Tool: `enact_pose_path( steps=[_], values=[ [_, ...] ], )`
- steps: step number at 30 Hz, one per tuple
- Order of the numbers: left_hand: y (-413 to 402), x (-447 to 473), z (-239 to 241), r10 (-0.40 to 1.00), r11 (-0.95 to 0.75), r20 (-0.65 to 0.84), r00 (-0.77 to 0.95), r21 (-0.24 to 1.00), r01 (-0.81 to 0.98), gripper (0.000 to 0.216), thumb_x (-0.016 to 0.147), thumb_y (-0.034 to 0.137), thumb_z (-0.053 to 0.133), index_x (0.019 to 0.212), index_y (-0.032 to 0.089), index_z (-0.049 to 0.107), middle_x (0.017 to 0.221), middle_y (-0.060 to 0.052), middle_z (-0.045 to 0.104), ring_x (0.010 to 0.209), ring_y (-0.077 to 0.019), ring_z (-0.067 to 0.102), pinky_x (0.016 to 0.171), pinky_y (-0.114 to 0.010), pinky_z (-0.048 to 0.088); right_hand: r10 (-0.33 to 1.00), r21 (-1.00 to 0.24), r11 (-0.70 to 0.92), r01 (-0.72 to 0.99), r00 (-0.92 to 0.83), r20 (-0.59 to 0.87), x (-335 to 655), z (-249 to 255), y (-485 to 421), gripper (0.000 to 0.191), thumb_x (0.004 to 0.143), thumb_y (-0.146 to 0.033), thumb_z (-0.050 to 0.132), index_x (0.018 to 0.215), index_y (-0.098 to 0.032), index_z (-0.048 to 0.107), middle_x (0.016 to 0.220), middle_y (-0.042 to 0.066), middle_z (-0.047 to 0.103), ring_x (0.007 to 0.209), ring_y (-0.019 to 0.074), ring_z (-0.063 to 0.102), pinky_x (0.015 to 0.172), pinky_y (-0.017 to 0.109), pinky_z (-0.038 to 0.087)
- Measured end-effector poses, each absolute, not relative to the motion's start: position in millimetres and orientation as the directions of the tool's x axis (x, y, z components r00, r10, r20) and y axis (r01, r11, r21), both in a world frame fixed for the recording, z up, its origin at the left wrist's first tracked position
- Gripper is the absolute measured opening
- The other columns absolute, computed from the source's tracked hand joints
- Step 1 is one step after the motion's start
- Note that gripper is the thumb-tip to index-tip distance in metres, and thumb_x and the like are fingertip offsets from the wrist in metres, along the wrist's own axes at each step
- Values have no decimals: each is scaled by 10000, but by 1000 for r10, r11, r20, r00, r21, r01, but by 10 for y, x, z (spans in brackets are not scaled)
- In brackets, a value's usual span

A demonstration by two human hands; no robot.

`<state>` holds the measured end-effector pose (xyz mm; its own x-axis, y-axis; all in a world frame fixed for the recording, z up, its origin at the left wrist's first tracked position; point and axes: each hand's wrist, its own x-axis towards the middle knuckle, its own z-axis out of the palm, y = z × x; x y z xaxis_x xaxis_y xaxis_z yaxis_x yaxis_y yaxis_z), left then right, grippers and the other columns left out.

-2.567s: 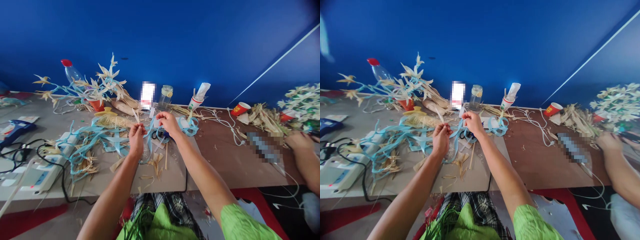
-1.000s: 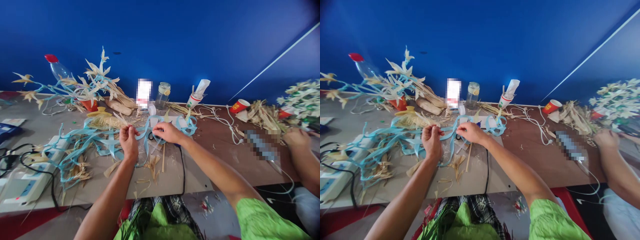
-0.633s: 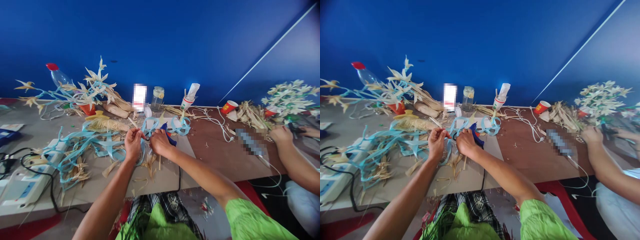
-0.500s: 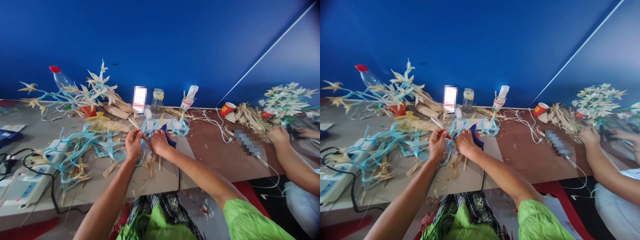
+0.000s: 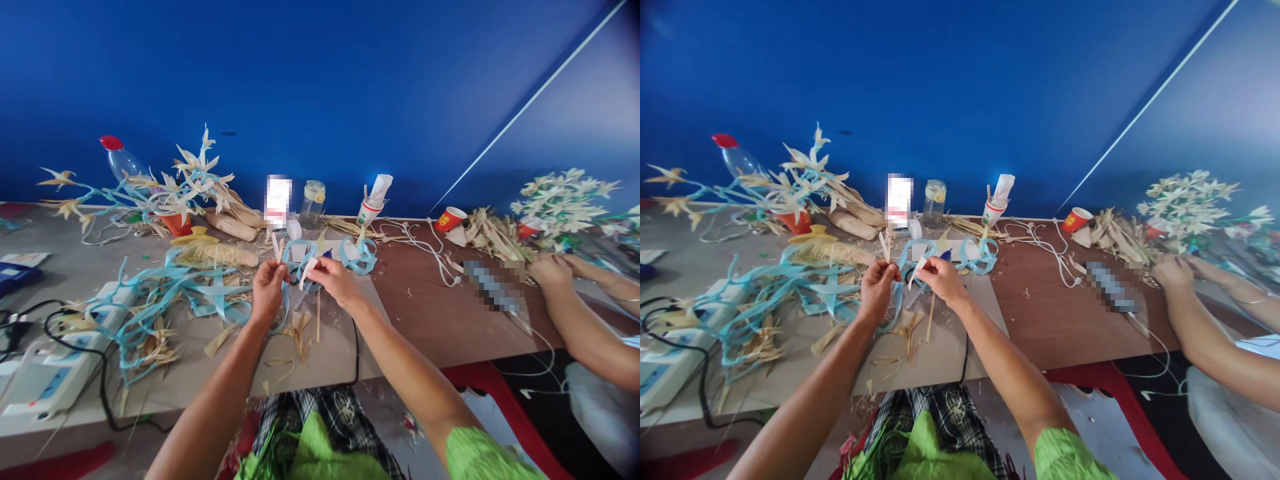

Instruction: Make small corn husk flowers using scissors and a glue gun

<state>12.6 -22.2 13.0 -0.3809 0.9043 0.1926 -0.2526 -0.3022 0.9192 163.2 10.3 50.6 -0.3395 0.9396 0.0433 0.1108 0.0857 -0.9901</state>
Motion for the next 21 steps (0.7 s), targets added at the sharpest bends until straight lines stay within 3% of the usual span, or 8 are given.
enact_pose_path(
  steps=[9, 17, 21],
  values=[
    [-246, 164, 127, 944, -235, 176, -278, 952, -197, 160, 786, 314, 618, 818, 166, 566, 610, 28, 551, 579, -92, 499, 599, -226, 409, 925, -979, -19, -203, -375, 59, 1474, 344, 54, 195, 646, -258, 638, 697, -200, 459, 600, -62, 541, 451, 67, 417, 470, 219, 322],
    [-249, 195, 115, 973, -160, 104, -208, 949, -272, 170, 769, 315, 637, 838, 166, 589, 692, 12, 585, 604, -93, 525, 621, -234, 429, 916, -977, -37, -210, -398, 51, 1515, 258, 93, 161, 625, -234, 650, 676, -184, 506, 618, -51, 515, 550, 89, 454, 570, 244, 364],
    [-240, 206, 93, 976, -142, 87, -200, 949, -281, 153, 762, 302, 644, 819, 165, 607, 696, 15, 576, 598, -84, 511, 622, -228, 417, 935, -968, -60, -243, -353, 31, 1545, 262, 111, 143, 634, -236, 627, 687, -190, 503, 559, -67, 480, 489, 74, 402, 511, 228, 314]
  ],
)
